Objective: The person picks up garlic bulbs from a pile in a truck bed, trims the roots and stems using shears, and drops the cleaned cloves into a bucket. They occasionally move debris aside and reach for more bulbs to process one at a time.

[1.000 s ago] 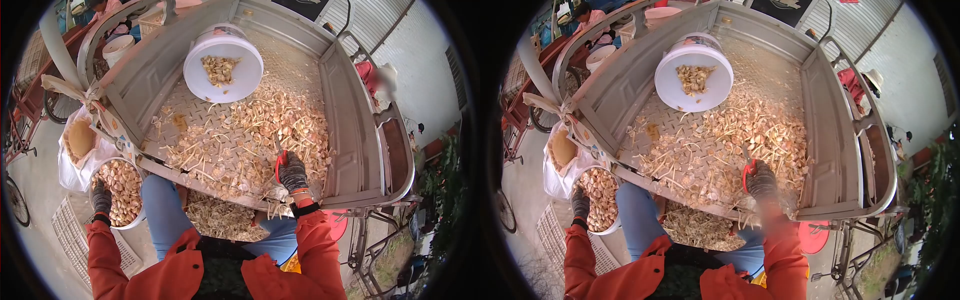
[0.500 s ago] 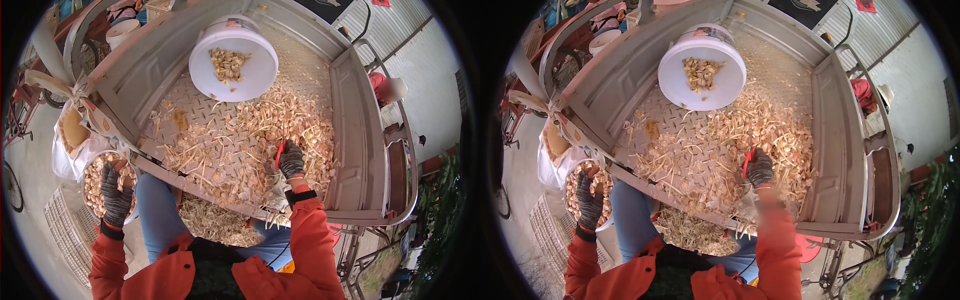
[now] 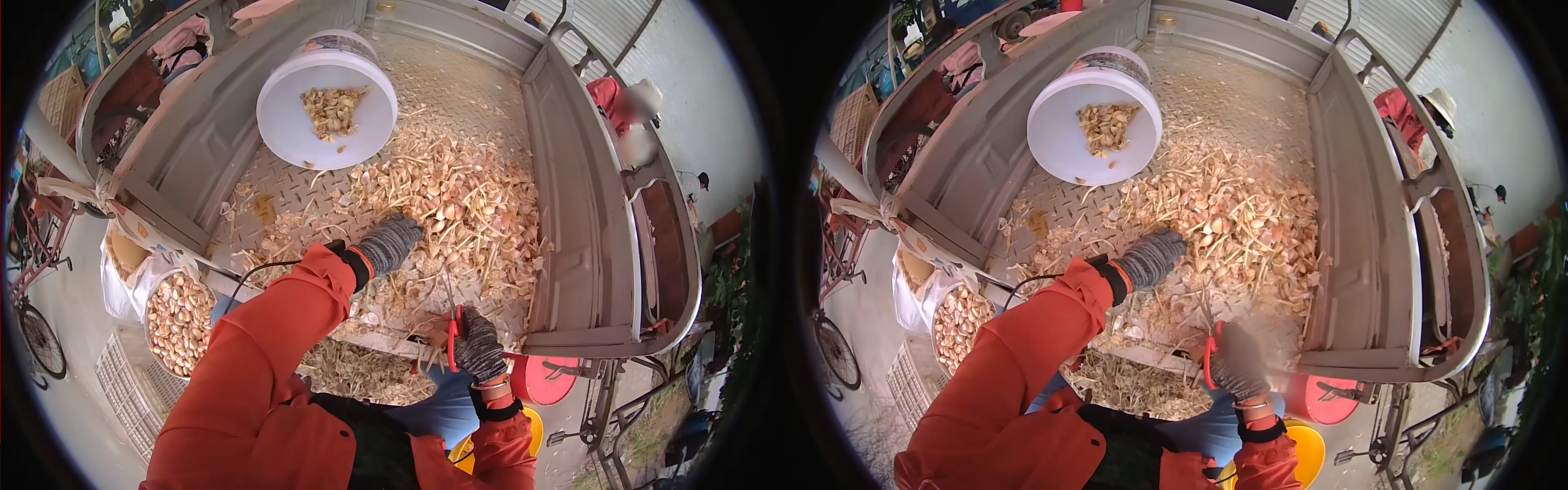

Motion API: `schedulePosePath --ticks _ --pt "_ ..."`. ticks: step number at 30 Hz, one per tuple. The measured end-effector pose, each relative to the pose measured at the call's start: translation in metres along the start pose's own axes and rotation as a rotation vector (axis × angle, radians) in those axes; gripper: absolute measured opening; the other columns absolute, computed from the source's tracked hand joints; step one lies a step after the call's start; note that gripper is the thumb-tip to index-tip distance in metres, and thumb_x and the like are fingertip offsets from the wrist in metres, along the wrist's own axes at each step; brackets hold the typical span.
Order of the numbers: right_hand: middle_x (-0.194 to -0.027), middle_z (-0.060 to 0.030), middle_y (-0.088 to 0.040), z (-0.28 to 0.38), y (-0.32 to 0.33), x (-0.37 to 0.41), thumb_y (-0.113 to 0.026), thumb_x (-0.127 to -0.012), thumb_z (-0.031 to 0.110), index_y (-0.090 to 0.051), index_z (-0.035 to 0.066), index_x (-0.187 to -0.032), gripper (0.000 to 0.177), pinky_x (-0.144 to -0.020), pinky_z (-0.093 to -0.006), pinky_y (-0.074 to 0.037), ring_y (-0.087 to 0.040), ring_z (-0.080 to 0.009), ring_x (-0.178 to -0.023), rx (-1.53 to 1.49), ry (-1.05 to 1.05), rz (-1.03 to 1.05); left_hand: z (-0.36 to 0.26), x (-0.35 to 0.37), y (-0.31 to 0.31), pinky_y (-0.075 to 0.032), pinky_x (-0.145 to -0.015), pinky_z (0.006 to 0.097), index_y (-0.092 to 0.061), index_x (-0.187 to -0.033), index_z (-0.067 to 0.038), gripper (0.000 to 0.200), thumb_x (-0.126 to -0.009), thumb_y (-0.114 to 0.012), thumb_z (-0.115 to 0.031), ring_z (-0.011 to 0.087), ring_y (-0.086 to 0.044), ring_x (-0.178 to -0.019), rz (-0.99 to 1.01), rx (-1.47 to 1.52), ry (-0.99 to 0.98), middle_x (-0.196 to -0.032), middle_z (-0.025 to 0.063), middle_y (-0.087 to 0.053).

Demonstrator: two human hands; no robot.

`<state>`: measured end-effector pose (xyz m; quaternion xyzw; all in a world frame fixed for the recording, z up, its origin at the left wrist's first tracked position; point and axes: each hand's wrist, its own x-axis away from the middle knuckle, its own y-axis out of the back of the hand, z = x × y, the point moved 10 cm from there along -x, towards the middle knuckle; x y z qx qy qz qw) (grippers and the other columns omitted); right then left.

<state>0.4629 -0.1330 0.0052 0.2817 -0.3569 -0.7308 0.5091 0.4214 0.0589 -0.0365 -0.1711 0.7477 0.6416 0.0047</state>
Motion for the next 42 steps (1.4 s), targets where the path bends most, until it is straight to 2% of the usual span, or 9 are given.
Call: schedulePosePath --ticks 5,9,19,23,28,31,32,36,42 --pt "-0.08 -0.015 -0.062 -0.011 0.024 0.012 -0.069 -0.065 0.018 -0.057 0.002 -0.101 0.041 -0.068 -0.0389 -0.049 -0.061 -0.0344 -0.075 0.093 -0.103 -0.095 0.007 0.011 0.016 -0.047 -0.085 0.0351 -0.058 -0.11 0.0 0.034 -0.078 -0.063 -0.01 0.0258 -0.059 -0.096 -0.15 0.218 0.13 -0.105 0.0132 -0.06" --pt "-0.075 -0.0134 -0.059 0.02 0.042 0.015 -0.07 -0.065 0.022 -0.057 0.004 -0.093 0.036 -0.062 -0.0396 -0.046 -0.058 -0.0328 -0.069 0.074 0.05 -0.22 -0.033 0.046 0.035 -0.052 -0.077 0.0275 -0.059 -0.109 0.001 0.029 -0.082 -0.063 -0.007 0.0139 -0.059 -0.088 0.02 1.539 0.517 -0.096 0.0075 -0.062" --pt "-0.064 -0.0135 -0.06 0.068 0.031 0.053 -0.066 -0.076 0.022 -0.059 0.004 -0.082 0.02 -0.054 -0.0353 -0.046 -0.061 -0.0277 -0.058 -0.003 0.177 -0.085 -0.101 0.114 0.086 -0.052 -0.074 0.0274 -0.057 -0.106 0.006 0.024 -0.083 -0.06 -0.002 0.0145 -0.063 -0.079 0.001 1.489 0.37 -0.088 0.0094 -0.065" --pt "-0.06 -0.0012 -0.055 0.04 -0.038 0.074 -0.067 -0.079 0.022 -0.06 0.004 -0.079 0.019 -0.048 -0.0274 -0.041 -0.052 -0.0088 -0.053 -1.12 -0.394 0.412 -0.106 0.131 0.077 -0.051 -0.073 0.0266 -0.058 -0.103 0.004 0.02 -0.085 -0.059 -0.005 0.013 -0.061 -0.08 -0.012 1.603 0.381 -0.089 0.0072 -0.063" --pt "-0.064 0.0026 -0.049 -0.007 0.002 0.031 -0.057 -0.081 0.028 -0.057 0.006 -0.079 0.023 -0.048 -0.0188 -0.031 -0.042 -0.0064 -0.051 -1.329 -0.397 0.115 -0.074 0.144 0.055 -0.051 -0.075 0.0285 -0.059 -0.1 0.001 0.019 -0.086 -0.058 -0.011 0.0129 -0.06 -0.08 0.111 1.649 0.564 -0.085 0.0056 -0.061" --pt "-0.07 -0.0076 -0.058 -0.009 0.047 -0.016 -0.059 -0.082 0.018 -0.059 -0.001 -0.089 0.021 -0.055 -0.0302 -0.042 -0.055 -0.0193 -0.06 -0.223 -0.101 -0.004 -0.052 0.111 0.048 -0.05 -0.07 0.0274 -0.058 -0.102 -0.002 0.019 -0.086 -0.057 -0.012 0.0135 -0.059 -0.08 0.014 1.955 0.59 -0.089 0.0057 -0.06" --pt "-0.084 -0.012 -0.065 0.008 0.063 -0.032 -0.061 -0.08 0.013 -0.06 -0.002 -0.098 0.024 -0.065 -0.0346 -0.049 -0.062 -0.0256 -0.072 0.213 -0.036 -0.058 -0.033 0.091 0.041 -0.049 -0.068 0.0279 -0.058 -0.102 -0.003 0.019 -0.086 -0.056 -0.013 0.0134 -0.058 -0.077 -0.041 1.954 0.491 -0.088 0.0047 -0.06" --pt "-0.105 -0.0232 -0.061 -0.015 0.05 -0.074 -0.058 -0.079 0.015 -0.055 -0.002 -0.115 0.04 -0.088 -0.0356 -0.045 -0.058 -0.0332 -0.101 -0.179 -0.225 -0.036 0.049 0.014 0.049 -0.048 -0.071 0.0318 -0.055 -0.11 -0.004 0.031 -0.081 -0.061 -0.014 0.0227 -0.058 -0.078 -0.169 1.042 0.492 -0.084 0.0065 -0.058" --pt "-0.104 -0.0237 -0.061 -0.018 0.024 -0.102 -0.057 -0.079 0.018 -0.056 -0.003 -0.113 0.04 -0.085 -0.0362 -0.047 -0.06 -0.0339 -0.096 -0.187 -0.334 0.062 0.052 -0.037 0.014 -0.034 -0.102 0.0395 -0.049 -0.122 -0.003 0.053 -0.074 -0.064 -0.021 0.0346 -0.043 -0.119 0.15 0.134 0.302 -0.127 0.0215 -0.046"
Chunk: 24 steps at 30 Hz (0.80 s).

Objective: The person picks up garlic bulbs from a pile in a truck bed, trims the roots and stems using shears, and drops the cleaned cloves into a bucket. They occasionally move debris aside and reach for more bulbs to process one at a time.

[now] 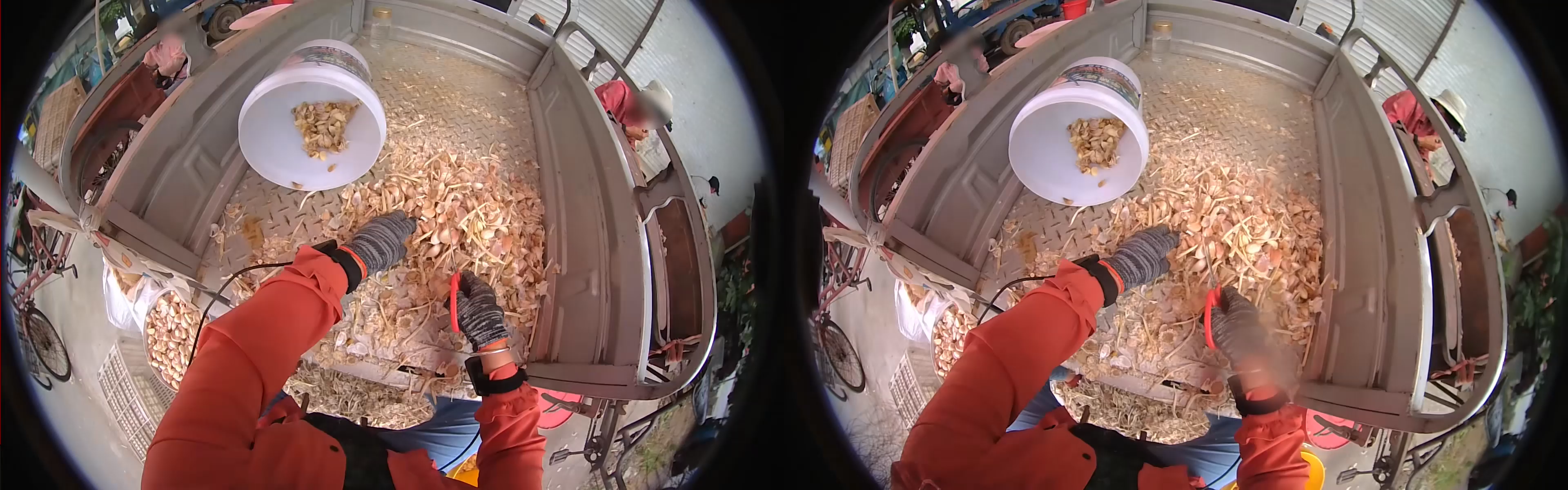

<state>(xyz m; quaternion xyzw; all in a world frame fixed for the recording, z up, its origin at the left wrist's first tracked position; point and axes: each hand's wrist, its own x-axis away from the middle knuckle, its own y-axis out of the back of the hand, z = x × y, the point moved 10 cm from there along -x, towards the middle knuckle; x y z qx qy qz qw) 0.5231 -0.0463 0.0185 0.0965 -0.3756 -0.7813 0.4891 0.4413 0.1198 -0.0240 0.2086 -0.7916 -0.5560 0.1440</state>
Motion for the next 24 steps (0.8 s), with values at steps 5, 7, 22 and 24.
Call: schedulePosePath --ticks 5,7,22,24 --pt "-0.101 -0.0238 -0.062 0.0 0.002 0.01 -0.059 -0.075 0.013 -0.054 -0.005 -0.113 0.043 -0.084 -0.037 -0.048 -0.061 -0.0335 -0.097 -0.007 0.042 -0.067 0.0 0.011 0.006 -0.038 -0.096 0.039 -0.053 -0.115 -0.003 0.05 -0.071 -0.067 -0.023 0.0329 -0.05 -0.108 -0.122 0.134 -0.091 -0.115 0.0189 -0.052" --pt "-0.092 -0.015 -0.065 -0.004 -0.002 0.009 -0.061 -0.075 0.005 -0.057 -0.002 -0.106 0.032 -0.074 -0.0314 -0.049 -0.062 -0.0238 -0.084 -0.198 0.139 -0.137 -0.009 0.039 0.033 -0.041 -0.092 0.0379 -0.054 -0.109 -0.003 0.048 -0.069 -0.07 -0.022 0.0312 -0.052 -0.102 -0.023 0.444 0.008 -0.109 0.0169 -0.054" --pt "-0.08 -0.0138 -0.062 0.083 -0.028 0.111 -0.069 -0.07 0.014 -0.06 0.004 -0.089 0.023 -0.061 -0.0345 -0.047 -0.061 -0.029 -0.07 -0.315 0.522 -0.145 -0.081 0.199 0.005 -0.044 -0.064 0.0219 -0.048 -0.124 -0.001 0.036 -0.091 -0.051 -0.016 0.0086 -0.05 -0.07 0.02 1.8 0.134 -0.088 0.002 -0.057" --pt "-0.081 -0.0132 -0.062 0.09 -0.014 0.138 -0.072 -0.069 0.018 -0.06 0.004 -0.091 0.029 -0.062 -0.0367 -0.047 -0.06 -0.0296 -0.07 0.052 0.49 -0.192 -0.073 0.205 0.003 -0.045 -0.067 0.0228 -0.049 -0.124 -0.002 0.034 -0.091 -0.05 -0.012 0.0102 -0.052 -0.071 -0.109 1.945 0.275 -0.087 0.0031 -0.057"
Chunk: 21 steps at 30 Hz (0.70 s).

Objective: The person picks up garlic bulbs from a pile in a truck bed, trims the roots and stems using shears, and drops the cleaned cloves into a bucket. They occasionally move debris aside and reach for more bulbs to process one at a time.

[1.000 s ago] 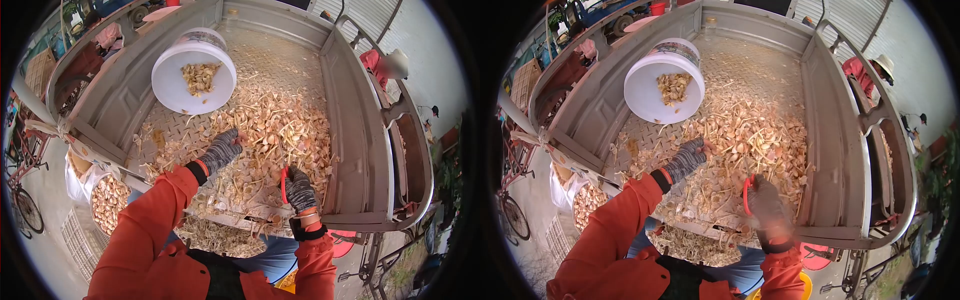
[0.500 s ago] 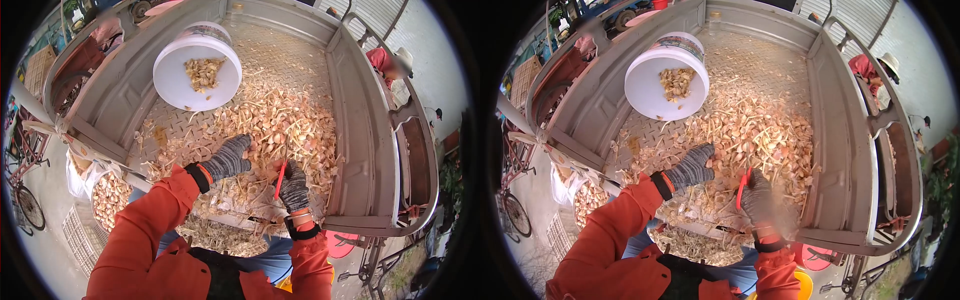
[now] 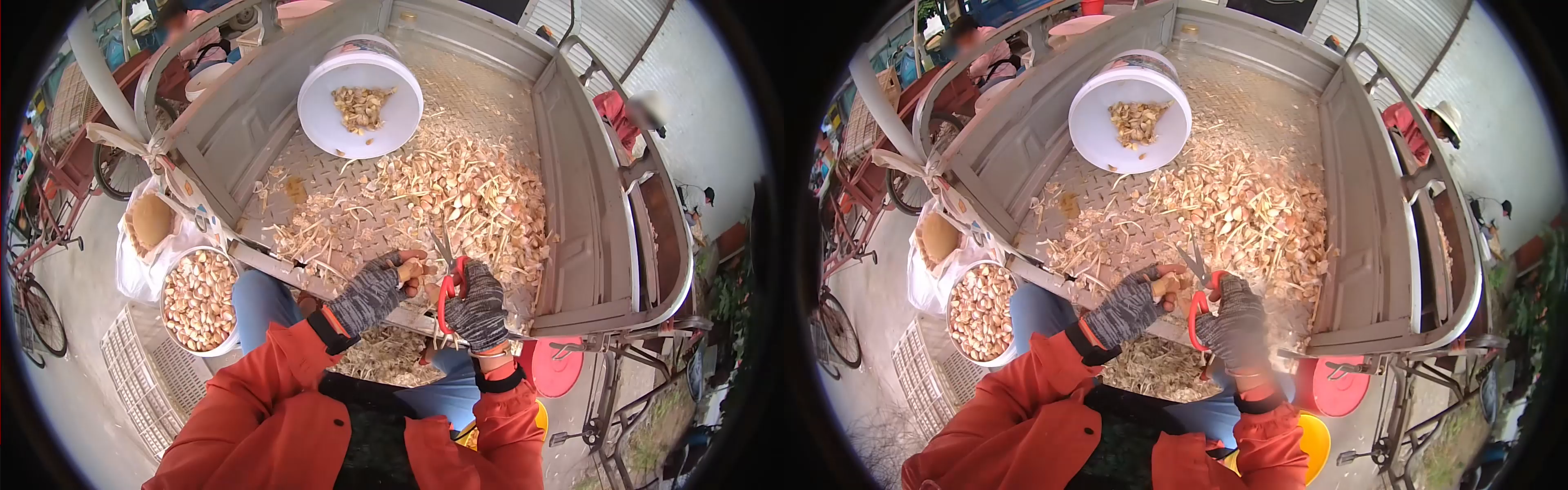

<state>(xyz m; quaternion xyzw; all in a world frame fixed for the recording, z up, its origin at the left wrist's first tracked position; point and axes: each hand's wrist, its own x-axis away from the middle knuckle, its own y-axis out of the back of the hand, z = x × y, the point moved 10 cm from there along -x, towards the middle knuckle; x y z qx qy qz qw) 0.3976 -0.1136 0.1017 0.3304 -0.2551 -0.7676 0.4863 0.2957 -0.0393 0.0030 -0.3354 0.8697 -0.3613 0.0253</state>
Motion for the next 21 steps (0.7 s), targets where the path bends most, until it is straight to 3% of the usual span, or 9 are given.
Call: schedulePosePath --ticks 1,2,5,9,13,16,19,20,21 --pt "-0.082 -0.0129 -0.061 0.009 0.009 0.009 -0.073 -0.069 0.02 -0.06 0.004 -0.092 0.032 -0.062 -0.0378 -0.047 -0.06 -0.0299 -0.07 0.18 -0.001 0.023 -0.005 0.006 0.0 -0.045 -0.067 0.0227 -0.049 -0.124 -0.002 0.034 -0.091 -0.05 -0.011 0.0106 -0.052 -0.071 0.014 -0.007 -0.039 -0.088 0.0035 -0.057" --pt "-0.082 -0.0119 -0.061 0.012 0.01 0.018 -0.074 -0.068 0.032 -0.06 0.005 -0.095 0.04 -0.065 -0.04 -0.045 -0.059 -0.03 -0.07 0.274 -0.043 0.064 -0.008 0.013 0.0 -0.045 -0.068 0.0227 -0.049 -0.124 -0.003 0.033 -0.091 -0.05 -0.01 0.0109 -0.052 -0.071 0.027 -0.014 -0.076 -0.089 0.004 -0.057" --pt "-0.083 -0.0116 -0.062 0.013 0.0 0.035 -0.071 -0.068 0.041 -0.061 0.006 -0.094 0.044 -0.07 -0.0389 -0.043 -0.059 -0.0292 -0.073 0.399 -0.008 0.135 -0.017 0.026 -0.003 -0.05 -0.073 0.0246 -0.049 -0.122 0.001 0.032 -0.091 -0.051 -0.007 0.0137 -0.057 -0.077 0.024 -0.017 -0.151 -0.094 0.0067 -0.058" --pt "-0.086 -0.0112 -0.063 0.015 -0.002 0.043 -0.068 -0.071 0.041 -0.063 0.008 -0.091 0.039 -0.073 -0.0385 -0.043 -0.061 -0.028 -0.079 0.39 0.009 0.083 -0.009 0.027 0.004 -0.053 -0.075 0.0276 -0.049 -0.119 0.005 0.031 -0.09 -0.051 -0.006 0.0162 -0.06 -0.079 -0.022 -0.031 -0.217 -0.097 0.0086 -0.058" --pt "-0.066 -0.0094 -0.062 0.009 -0.015 0.037 -0.069 -0.072 0.035 -0.063 0.004 -0.088 0.036 -0.053 -0.0351 -0.047 -0.061 -0.0253 -0.059 0.421 0.026 0.17 -0.015 0.034 0.006 -0.053 -0.072 0.0271 -0.05 -0.118 0.006 0.032 -0.09 -0.053 -0.009 0.0155 -0.06 -0.074 -0.097 -0.144 -0.246 -0.092 0.0084 -0.06" --pt "-0.055 -0.0053 -0.054 -0.017 -0.045 0.049 -0.069 -0.076 0.031 -0.062 0.001 -0.083 0.031 -0.041 -0.0299 -0.042 -0.056 -0.0188 -0.047 -0.294 -0.4 0.472 -0.016 0.03 0.009 -0.051 -0.067 0.0256 -0.051 -0.117 0.005 0.031 -0.09 -0.053 -0.011 0.014 -0.06 -0.073 -0.072 -0.26 -0.199 -0.086 0.0061 -0.06" --pt "-0.056 -0.003 -0.051 -0.033 -0.048 0.053 -0.068 -0.079 0.026 -0.06 0.0 -0.079 0.027 -0.037 -0.0261 -0.039 -0.052 -0.0143 -0.045 -0.757 -0.69 0.31 -0.014 0.021 0.001 -0.047 -0.063 0.0234 -0.049 -0.122 0.003 0.035 -0.09 -0.053 -0.012 0.0113 -0.057 -0.07 0.025 -0.201 -0.146 -0.082 0.0042 -0.06" --pt "-0.059 -0.0033 -0.053 -0.043 -0.027 0.043 -0.067 -0.08 0.022 -0.06 0.0 -0.082 0.023 -0.042 -0.0256 -0.04 -0.053 -0.0141 -0.05 -0.622 -0.726 0.134 -0.01 0.017 -0.001 -0.047 -0.062 0.0228 -0.048 -0.123 0.003 0.036 -0.09 -0.052 -0.011 0.0106 -0.056 -0.069 0.068 -0.223 -0.127 -0.082 0.0042 -0.06" --pt "-0.063 -0.0049 -0.055 -0.045 -0.006 0.021 -0.066 -0.081 0.02 -0.059 -0.001 -0.084 0.022 -0.05 -0.0268 -0.043 -0.054 -0.0144 -0.055 -0.423 -0.344 -0.015 -0.002 0.015 -0.002 -0.046 -0.062 0.0222 -0.047 -0.124 0.003 0.036 -0.09 -0.052 -0.01 0.01 -0.055 -0.069 0.115 -0.249 -0.103 -0.082 0.0041 -0.06"
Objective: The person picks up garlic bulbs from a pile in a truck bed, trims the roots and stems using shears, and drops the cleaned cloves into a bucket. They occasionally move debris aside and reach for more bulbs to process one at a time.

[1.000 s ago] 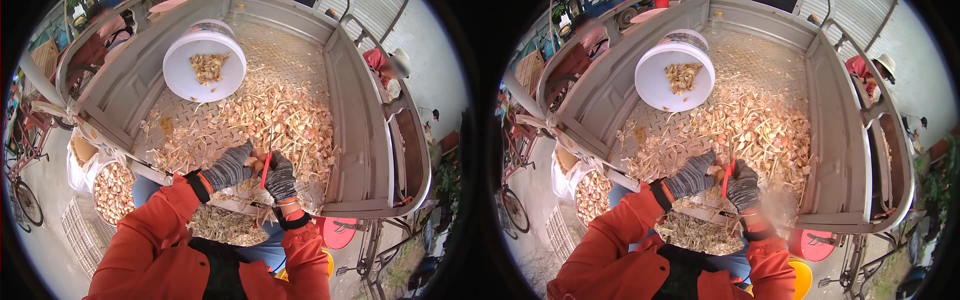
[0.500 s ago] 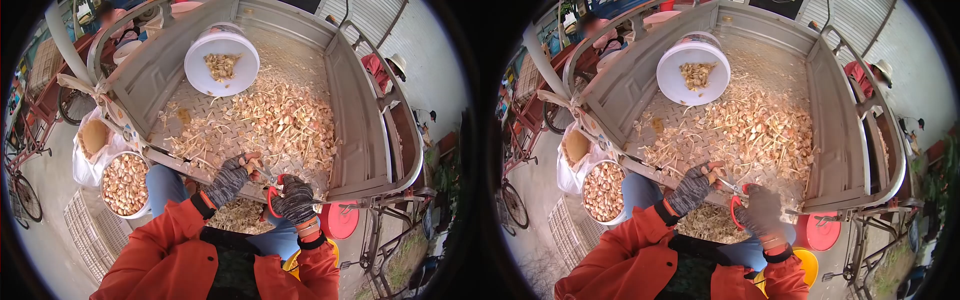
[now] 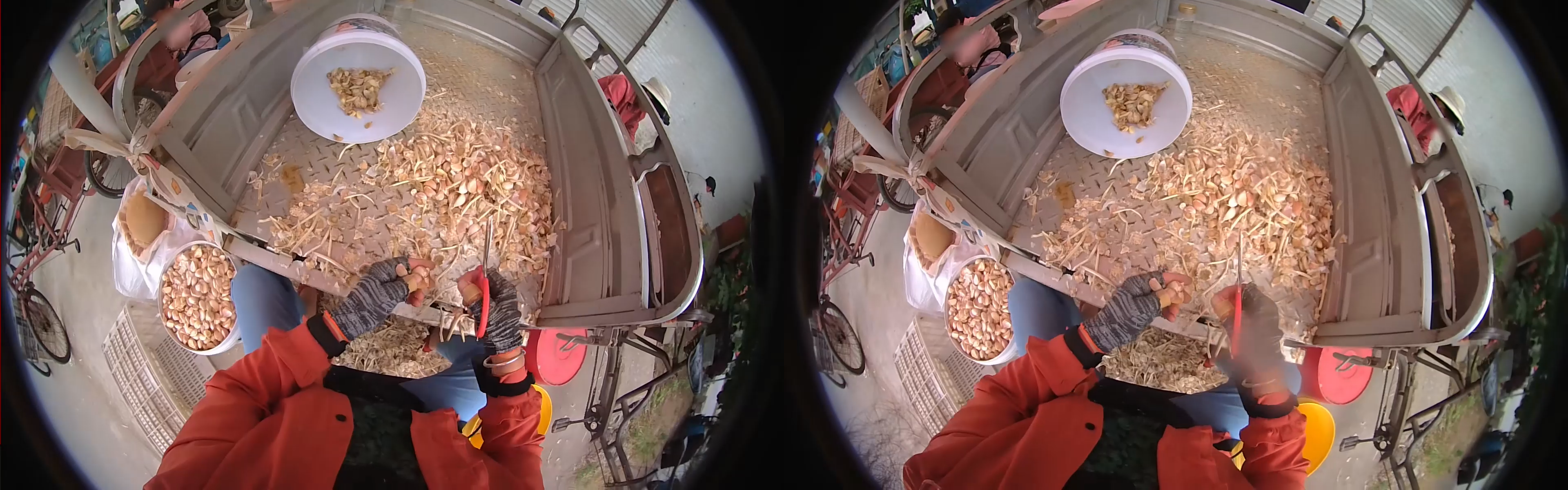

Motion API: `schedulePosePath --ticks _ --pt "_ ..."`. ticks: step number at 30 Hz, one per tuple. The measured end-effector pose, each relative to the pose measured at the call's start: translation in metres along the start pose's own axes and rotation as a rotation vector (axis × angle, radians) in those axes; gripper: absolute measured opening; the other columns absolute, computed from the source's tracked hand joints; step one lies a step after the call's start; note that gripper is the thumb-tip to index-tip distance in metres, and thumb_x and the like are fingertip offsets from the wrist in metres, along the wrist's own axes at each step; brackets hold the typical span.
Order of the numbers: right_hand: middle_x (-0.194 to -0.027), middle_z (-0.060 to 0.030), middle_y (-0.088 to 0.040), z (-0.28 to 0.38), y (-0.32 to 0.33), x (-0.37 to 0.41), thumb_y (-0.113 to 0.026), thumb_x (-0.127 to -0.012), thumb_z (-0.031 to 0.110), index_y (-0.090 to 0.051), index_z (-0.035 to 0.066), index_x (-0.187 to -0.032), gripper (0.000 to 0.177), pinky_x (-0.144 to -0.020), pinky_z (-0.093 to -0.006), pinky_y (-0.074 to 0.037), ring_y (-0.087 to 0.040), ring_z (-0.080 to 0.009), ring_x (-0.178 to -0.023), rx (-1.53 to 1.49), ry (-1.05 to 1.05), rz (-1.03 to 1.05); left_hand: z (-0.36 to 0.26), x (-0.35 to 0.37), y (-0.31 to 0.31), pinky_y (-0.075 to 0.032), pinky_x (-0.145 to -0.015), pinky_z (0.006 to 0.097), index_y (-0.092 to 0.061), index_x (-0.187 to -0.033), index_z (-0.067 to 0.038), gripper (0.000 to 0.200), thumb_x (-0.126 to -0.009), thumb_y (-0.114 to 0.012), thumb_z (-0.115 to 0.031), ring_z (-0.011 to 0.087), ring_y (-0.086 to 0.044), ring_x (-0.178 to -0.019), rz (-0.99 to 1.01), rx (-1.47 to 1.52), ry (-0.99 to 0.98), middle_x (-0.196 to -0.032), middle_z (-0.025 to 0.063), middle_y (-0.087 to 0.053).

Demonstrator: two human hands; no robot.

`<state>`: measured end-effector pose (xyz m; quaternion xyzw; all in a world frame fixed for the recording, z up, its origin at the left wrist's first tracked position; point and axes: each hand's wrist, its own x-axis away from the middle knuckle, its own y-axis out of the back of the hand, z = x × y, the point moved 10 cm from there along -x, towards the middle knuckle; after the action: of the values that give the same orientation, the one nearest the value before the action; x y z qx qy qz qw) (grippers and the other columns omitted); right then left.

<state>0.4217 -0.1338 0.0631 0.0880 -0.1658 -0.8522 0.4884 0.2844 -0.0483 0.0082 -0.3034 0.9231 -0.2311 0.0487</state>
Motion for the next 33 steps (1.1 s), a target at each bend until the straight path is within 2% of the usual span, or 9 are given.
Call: schedulePosePath --ticks 3,6,10,14,18,22,24,27,33 --pt "-0.066 -0.0108 -0.057 0.019 -0.012 -0.004 -0.065 -0.08 0.016 -0.058 -0.001 -0.084 0.019 -0.059 -0.0317 -0.044 -0.051 -0.015 -0.059 0.093 0.08 0.076 0.057 -0.004 -0.013 -0.044 -0.06 0.021 -0.044 -0.127 0.003 0.04 -0.09 -0.052 -0.01 0.0086 -0.053 -0.069 0.119 0.423 0.096 -0.083 0.0044 -0.059" --pt "-0.069 -0.0121 -0.061 -0.035 -0.032 0.009 -0.065 -0.082 0.017 -0.06 -0.001 -0.088 0.019 -0.06 -0.032 -0.045 -0.051 -0.0151 -0.061 0.145 0.084 0.267 0.064 0.005 -0.031 -0.044 -0.056 0.021 -0.04 -0.131 -0.002 0.043 -0.091 -0.05 -0.008 0.0087 -0.053 -0.071 -0.03 0.062 0.484 -0.079 0.0023 -0.054" --pt "-0.065 -0.0082 -0.058 -0.045 -0.012 0.064 -0.07 -0.076 0.018 -0.06 0.003 -0.083 0.02 -0.06 -0.033 -0.044 -0.052 -0.019 -0.06 0.1 -0.135 0.235 0.156 0.041 -0.076 -0.046 -0.056 0.022 -0.042 -0.126 -0.004 0.036 -0.091 -0.049 -0.01 0.0091 -0.054 -0.071 -0.027 0.821 0.828 -0.079 0.0024 -0.054" --pt "-0.067 -0.0066 -0.056 -0.101 0.061 0.137 -0.073 -0.071 0.015 -0.056 0.004 -0.086 0.025 -0.059 -0.0303 -0.043 -0.052 -0.0181 -0.06 0.179 -0.151 -0.19 0.08 0.036 -0.128 -0.048 -0.058 0.0225 -0.049 -0.113 -0.001 0.025 -0.092 -0.049 -0.014 0.0097 -0.056 -0.072 0.514 -0.684 0.198 -0.084 0.005 -0.059" --pt "-0.065 -0.0005 -0.049 -0.171 0.18 0.259 -0.066 -0.077 0.008 -0.047 0.005 -0.078 0.019 -0.057 -0.0257 -0.04 -0.047 -0.0111 -0.061 0.156 -0.418 -0.818 0.066 -0.005 -0.089 -0.049 -0.061 0.0251 -0.057 -0.096 0.001 0.021 -0.087 -0.055 -0.017 0.0131 -0.057 -0.073 0.367 0.111 0.447 -0.083 0.0056 -0.059" --pt "-0.079 -0.0046 -0.058 -0.241 0.207 0.365 -0.066 -0.075 0.001 -0.055 -0.001 -0.097 0.025 -0.067 -0.0311 -0.048 -0.055 -0.0147 -0.073 -0.174 -0.337 -1.284 0.004 -0.101 0.06 -0.048 -0.057 0.0266 -0.06 -0.088 0.0 0.018 -0.087 -0.056 -0.017 0.0141 -0.057 -0.065 -0.128 -0.232 0.193 -0.073 0.0064 -0.06" --pt "-0.067 -0.0156 -0.057 -0.165 0.185 0.318 -0.054 -0.083 0.043 -0.055 0.008 -0.078 0.035 -0.051 -0.0441 -0.044 -0.056 -0.0348 -0.06 1.04 -0.376 -0.63 -0.042 -0.138 0.08 -0.049 -0.062 0.0356 -0.064 -0.094 -0.004 0.014 -0.085 -0.054 -0.011 0.021 -0.061 -0.066 -0.191 -0.934 -0.236 -0.075 0.0066 -0.064" --pt "-0.067 -0.0122 -0.051 -0.156 0.161 0.291 -0.049 -0.086 0.023 -0.057 0.003 -0.085 0.022 -0.05 -0.0364 -0.041 -0.05 -0.0275 -0.057 1.222 -0.082 -0.578 -0.03 -0.179 0.063 -0.048 -0.078 0.0397 -0.061 -0.107 -0.008 0.026 -0.082 -0.054 -0.007 0.0321 -0.061 -0.086 0.069 -1.601 -0.492 -0.096 0.0137 -0.064" --pt "-0.077 -0.0073 -0.062 -0.135 0.144 0.153 -0.066 -0.073 0.002 -0.059 0.0 -0.093 0.021 -0.061 -0.0316 -0.049 -0.059 -0.0165 -0.065 0.351 -0.292 -0.503 0.01 -0.201 0.049 -0.045 -0.09 0.0388 -0.052 -0.121 -0.01 0.039 -0.083 -0.047 -0.004 0.0342 -0.054 -0.105 0.45 -1.901 -0.253 -0.121 0.016 -0.052"
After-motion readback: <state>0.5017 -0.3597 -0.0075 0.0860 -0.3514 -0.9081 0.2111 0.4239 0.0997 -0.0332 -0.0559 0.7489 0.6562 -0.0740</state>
